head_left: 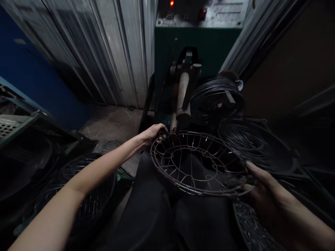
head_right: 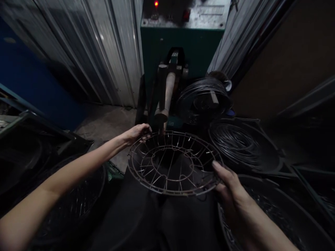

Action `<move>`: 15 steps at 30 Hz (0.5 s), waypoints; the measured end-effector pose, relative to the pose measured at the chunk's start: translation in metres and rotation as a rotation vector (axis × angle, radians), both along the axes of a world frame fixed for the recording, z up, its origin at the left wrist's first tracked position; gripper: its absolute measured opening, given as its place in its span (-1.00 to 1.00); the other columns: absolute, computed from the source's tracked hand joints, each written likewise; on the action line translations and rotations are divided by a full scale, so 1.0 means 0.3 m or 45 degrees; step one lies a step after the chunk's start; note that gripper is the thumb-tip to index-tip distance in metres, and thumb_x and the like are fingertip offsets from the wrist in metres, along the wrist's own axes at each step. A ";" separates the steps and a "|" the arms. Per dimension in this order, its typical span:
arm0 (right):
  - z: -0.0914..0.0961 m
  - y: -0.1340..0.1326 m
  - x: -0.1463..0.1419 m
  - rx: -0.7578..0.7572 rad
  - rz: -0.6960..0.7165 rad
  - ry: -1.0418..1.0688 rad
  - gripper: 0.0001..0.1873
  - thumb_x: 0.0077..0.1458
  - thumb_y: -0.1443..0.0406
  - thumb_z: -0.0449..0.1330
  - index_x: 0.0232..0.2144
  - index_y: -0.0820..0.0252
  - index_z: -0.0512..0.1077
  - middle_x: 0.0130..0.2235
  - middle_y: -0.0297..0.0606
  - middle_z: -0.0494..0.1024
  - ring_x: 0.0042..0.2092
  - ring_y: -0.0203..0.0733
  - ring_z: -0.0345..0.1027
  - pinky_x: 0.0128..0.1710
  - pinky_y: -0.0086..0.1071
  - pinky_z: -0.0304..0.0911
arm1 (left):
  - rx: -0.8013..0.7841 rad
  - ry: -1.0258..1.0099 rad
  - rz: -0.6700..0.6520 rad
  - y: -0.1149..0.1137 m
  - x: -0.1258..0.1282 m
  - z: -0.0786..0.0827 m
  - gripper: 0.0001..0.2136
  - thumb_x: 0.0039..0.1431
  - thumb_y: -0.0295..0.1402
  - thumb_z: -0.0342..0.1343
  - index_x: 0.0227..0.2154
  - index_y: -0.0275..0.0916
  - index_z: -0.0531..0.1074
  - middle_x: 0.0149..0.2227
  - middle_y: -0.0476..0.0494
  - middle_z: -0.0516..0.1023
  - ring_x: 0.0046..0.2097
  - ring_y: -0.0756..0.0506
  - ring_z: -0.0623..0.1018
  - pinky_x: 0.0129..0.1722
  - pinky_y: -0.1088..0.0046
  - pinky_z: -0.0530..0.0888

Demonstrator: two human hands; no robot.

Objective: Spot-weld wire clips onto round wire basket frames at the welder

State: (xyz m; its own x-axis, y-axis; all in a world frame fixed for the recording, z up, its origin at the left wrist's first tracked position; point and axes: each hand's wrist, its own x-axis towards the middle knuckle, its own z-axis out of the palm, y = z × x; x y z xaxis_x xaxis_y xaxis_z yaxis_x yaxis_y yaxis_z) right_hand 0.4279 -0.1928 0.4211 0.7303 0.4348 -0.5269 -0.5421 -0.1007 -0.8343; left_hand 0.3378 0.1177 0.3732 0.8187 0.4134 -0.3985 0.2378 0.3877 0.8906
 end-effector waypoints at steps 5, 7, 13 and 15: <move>-0.042 -0.018 -0.041 -0.123 0.019 0.142 -0.45 -0.14 0.18 0.33 -0.03 -0.12 0.37 -0.09 -0.31 0.56 -0.11 -0.02 0.47 -0.13 -0.18 0.45 | 0.014 -0.012 -0.008 -0.041 -0.098 0.002 -0.81 0.09 -0.27 -0.01 -0.53 -0.28 0.33 -0.66 0.03 0.29 -0.68 0.12 0.21 -0.73 0.66 0.09; -0.106 -0.012 -0.094 -0.060 0.000 0.241 -0.40 -0.12 0.11 0.32 0.02 -0.06 0.33 -0.13 -0.27 0.58 -0.16 0.02 0.49 -0.19 -0.10 0.45 | 0.114 -0.004 0.014 -0.053 -0.173 0.006 -0.79 0.06 -0.22 0.04 -0.51 -0.28 0.33 -0.63 0.03 0.31 -0.66 0.11 0.22 -0.72 0.65 0.10; -0.285 0.148 -0.189 0.235 0.187 0.516 -0.41 -0.07 0.07 0.28 0.02 0.05 0.30 -0.23 -0.24 0.60 -0.19 -0.01 0.50 -0.11 -0.09 0.36 | 0.450 0.081 0.283 -0.034 -0.410 0.104 -0.66 -0.10 -0.10 0.24 -0.52 -0.28 0.32 -0.58 0.03 0.33 -0.61 0.14 0.24 -0.69 0.68 0.11; -0.294 0.250 -0.175 0.317 0.250 0.550 -0.49 -0.01 0.06 0.23 -0.01 0.06 0.32 -0.28 -0.23 0.60 -0.21 -0.02 0.50 -0.13 -0.09 0.36 | 0.500 0.065 0.378 -0.015 -0.455 0.172 -0.66 -0.14 -0.12 0.28 -0.50 -0.28 0.34 -0.56 0.01 0.36 -0.62 0.15 0.24 -0.71 0.68 0.08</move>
